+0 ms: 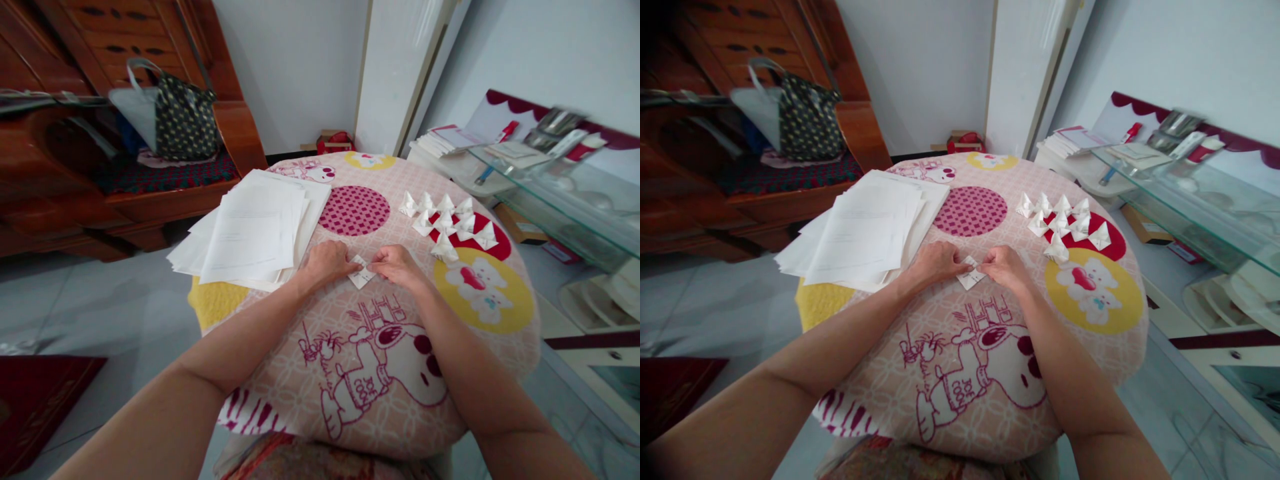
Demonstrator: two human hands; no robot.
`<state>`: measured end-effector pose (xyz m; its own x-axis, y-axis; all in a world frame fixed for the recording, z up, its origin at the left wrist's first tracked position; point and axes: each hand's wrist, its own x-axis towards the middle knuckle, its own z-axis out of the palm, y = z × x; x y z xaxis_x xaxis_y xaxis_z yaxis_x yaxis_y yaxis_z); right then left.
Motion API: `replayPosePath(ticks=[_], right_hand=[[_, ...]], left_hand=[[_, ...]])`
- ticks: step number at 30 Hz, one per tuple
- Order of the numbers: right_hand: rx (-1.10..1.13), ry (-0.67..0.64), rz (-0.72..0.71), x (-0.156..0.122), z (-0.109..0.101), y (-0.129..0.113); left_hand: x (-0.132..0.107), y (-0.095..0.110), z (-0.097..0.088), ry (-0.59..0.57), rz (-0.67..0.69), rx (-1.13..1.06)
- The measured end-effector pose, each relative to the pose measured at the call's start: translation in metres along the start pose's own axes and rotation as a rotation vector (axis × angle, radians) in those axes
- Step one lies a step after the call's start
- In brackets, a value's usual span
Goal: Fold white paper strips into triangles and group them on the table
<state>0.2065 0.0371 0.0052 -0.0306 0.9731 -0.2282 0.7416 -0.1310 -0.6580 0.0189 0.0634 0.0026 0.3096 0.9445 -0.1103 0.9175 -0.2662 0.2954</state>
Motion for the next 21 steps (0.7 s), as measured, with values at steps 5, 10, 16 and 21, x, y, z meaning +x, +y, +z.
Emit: replayPosePath(ticks=[5, 10, 16, 21], right_hand=[[-0.214, 0.085, -0.027, -0.003, 0.006, -0.01], [-0.26, 0.097, -0.03, -0.002, 0.007, -0.011], [-0.262, 0.099, -0.034, -0.002, 0.006, -0.011], [-0.24, 0.103, -0.029, -0.001, 0.007, -0.009]], left_hand=[[-0.001, -0.003, -0.002, -0.01, 0.025, -0.009], [0.0, -0.011, 0.002, -0.013, 0.062, -0.048], [0.001, -0.019, 0.0, -0.037, 0.136, -0.131], [-0.001, -0.032, -0.008, -0.11, 0.247, -0.284]])
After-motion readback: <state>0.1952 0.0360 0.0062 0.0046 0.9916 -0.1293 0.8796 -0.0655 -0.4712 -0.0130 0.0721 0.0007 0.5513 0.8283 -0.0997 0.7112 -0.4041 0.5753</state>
